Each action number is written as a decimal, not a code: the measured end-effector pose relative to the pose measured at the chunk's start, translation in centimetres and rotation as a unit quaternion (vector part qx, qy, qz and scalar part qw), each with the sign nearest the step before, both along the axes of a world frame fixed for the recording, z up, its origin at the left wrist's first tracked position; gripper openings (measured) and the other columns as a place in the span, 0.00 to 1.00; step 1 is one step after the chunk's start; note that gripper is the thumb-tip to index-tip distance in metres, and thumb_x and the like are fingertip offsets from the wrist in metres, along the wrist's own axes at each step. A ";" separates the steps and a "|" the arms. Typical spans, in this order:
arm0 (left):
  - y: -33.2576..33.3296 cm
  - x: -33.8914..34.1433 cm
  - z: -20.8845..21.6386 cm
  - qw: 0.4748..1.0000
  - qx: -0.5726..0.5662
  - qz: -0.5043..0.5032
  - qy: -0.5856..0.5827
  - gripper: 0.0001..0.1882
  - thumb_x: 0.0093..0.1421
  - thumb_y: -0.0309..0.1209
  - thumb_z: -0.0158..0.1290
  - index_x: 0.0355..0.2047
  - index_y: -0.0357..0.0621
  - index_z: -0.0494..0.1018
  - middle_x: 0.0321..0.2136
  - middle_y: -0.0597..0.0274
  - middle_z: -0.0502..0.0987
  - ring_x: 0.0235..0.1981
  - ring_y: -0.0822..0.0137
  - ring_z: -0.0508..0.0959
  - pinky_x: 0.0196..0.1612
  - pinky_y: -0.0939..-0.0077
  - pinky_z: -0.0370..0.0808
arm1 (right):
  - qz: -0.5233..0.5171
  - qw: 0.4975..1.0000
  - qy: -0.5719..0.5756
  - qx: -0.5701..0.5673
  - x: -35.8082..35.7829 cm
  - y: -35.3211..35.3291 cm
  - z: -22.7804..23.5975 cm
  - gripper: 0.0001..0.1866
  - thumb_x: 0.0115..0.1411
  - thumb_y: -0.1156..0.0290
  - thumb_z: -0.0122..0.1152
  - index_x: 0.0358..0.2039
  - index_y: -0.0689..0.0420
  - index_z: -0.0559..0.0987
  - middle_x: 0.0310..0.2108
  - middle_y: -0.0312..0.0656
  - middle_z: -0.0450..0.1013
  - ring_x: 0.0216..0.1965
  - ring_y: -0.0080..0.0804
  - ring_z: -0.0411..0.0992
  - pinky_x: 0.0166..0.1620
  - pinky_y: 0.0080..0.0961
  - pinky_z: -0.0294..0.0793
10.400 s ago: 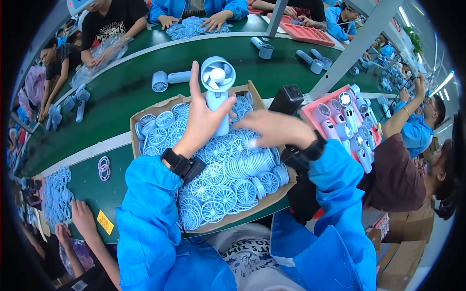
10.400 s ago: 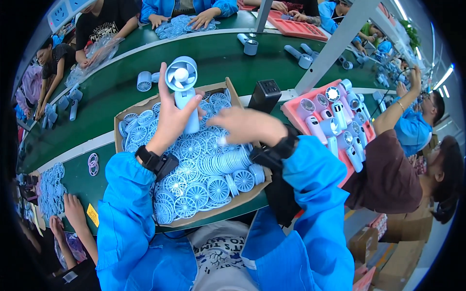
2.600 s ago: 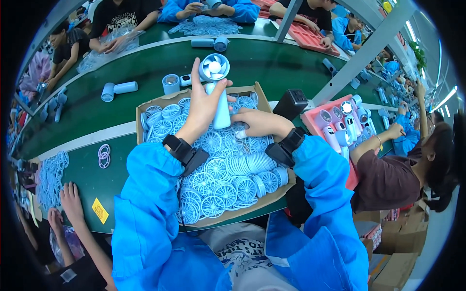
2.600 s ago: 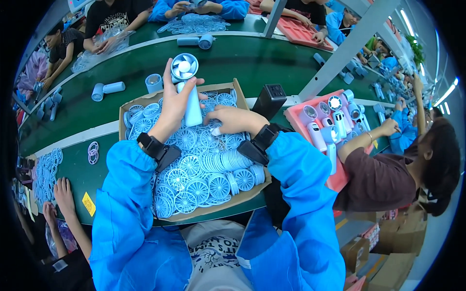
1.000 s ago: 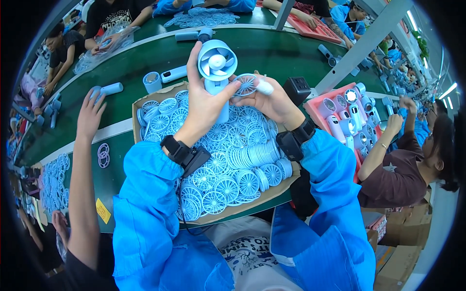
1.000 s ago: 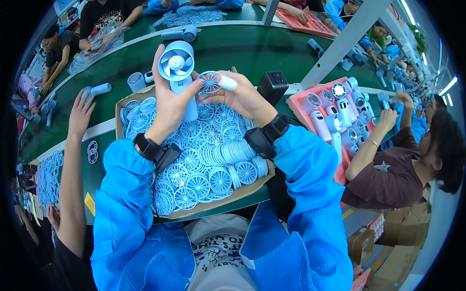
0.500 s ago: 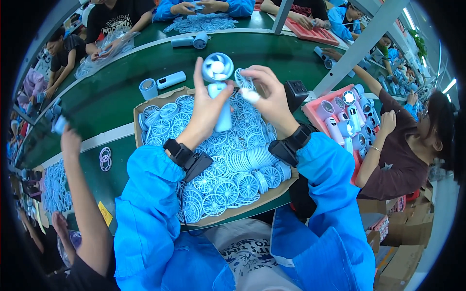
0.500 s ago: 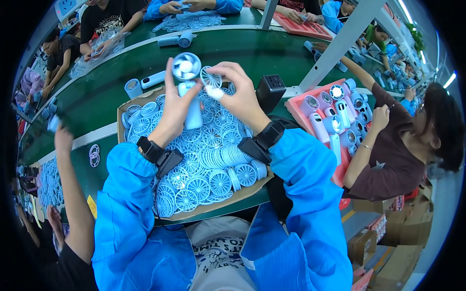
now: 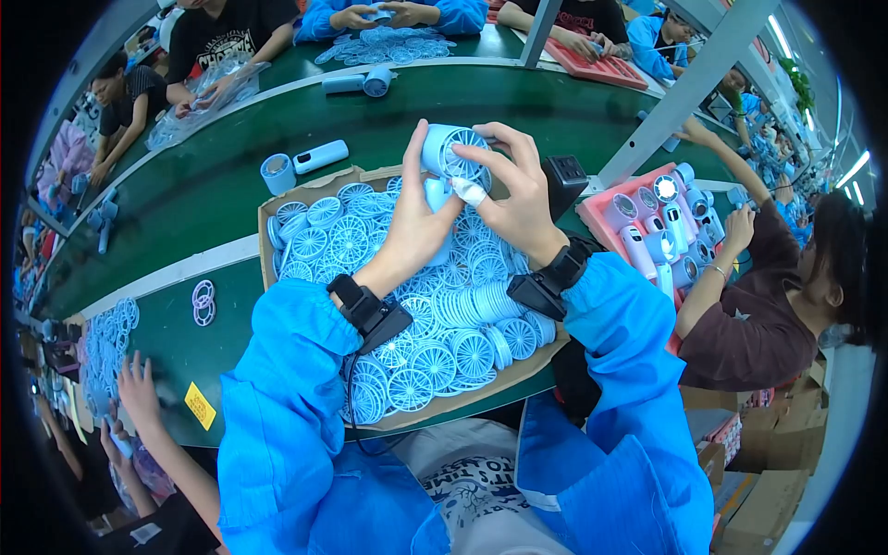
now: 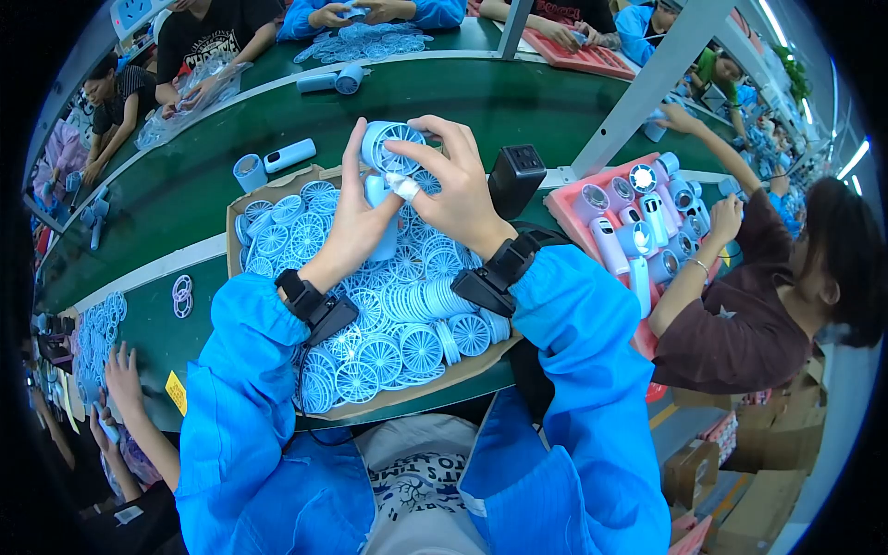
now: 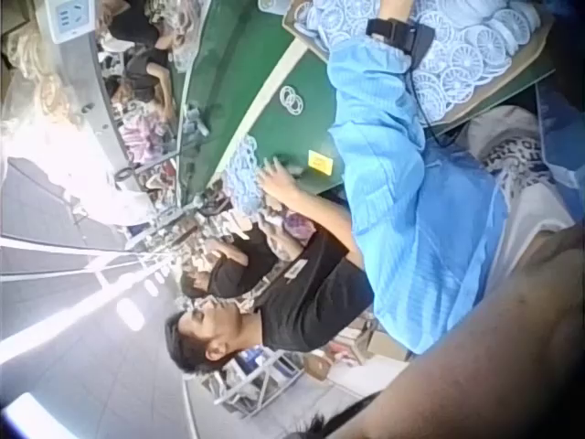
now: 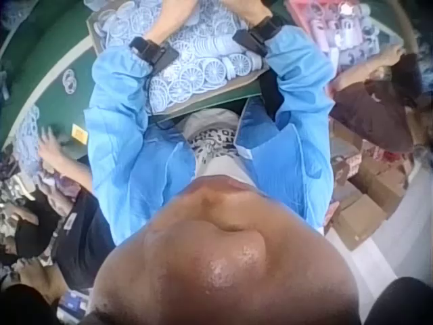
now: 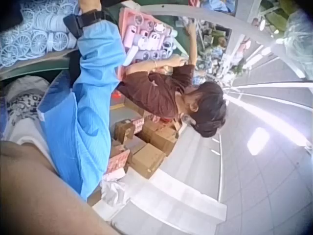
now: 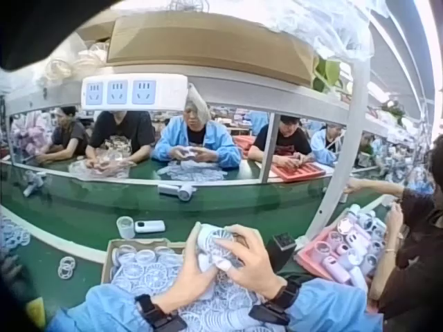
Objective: The person picks up a fan body and a fan cover from a box, presses the cover onto the body by hand, and places the assembled fan onto a conveyor belt.
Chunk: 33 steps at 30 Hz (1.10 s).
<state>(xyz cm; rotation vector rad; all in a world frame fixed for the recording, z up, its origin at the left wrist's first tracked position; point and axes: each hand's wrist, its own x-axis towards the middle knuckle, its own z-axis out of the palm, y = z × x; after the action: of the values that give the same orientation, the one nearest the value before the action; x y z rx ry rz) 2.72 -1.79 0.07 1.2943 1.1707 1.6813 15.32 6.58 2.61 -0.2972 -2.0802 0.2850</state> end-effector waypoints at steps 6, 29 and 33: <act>0.2 -0.1 -0.3 1.000 0.009 0.006 0.021 0.44 0.57 0.19 0.48 0.67 0.57 0.35 0.48 0.48 0.66 0.34 0.67 0.75 0.29 0.78 0.74 | 0.003 1.000 0.006 0.006 0.0 0.1 -0.1 0.21 0.43 0.74 0.70 0.41 0.52 0.81 0.48 0.45 0.68 0.50 0.42 0.66 0.51 0.34 0.71; -0.2 -0.4 0.2 0.999 -0.025 -0.033 0.015 0.44 0.58 0.18 0.48 0.66 0.59 0.35 0.47 0.50 0.66 0.30 0.70 0.75 0.26 0.78 0.75 | -0.008 0.998 -0.033 0.044 0.0 0.2 0.1 0.19 0.43 0.77 0.68 0.40 0.52 0.82 0.49 0.46 0.69 0.52 0.42 0.66 0.50 0.32 0.72; -0.1 -0.3 0.2 1.000 -0.011 -0.027 0.006 0.43 0.58 0.18 0.49 0.66 0.56 0.36 0.45 0.50 0.67 0.29 0.70 0.75 0.26 0.78 0.74 | 0.007 0.999 -0.025 0.027 0.0 0.3 0.0 0.19 0.43 0.77 0.68 0.39 0.53 0.82 0.50 0.46 0.68 0.52 0.41 0.66 0.52 0.32 0.72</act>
<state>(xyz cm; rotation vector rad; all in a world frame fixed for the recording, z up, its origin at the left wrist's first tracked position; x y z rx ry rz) 2.46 -1.89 0.26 1.3124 1.1480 1.6194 15.36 6.91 2.57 -0.2595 -2.1357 0.2303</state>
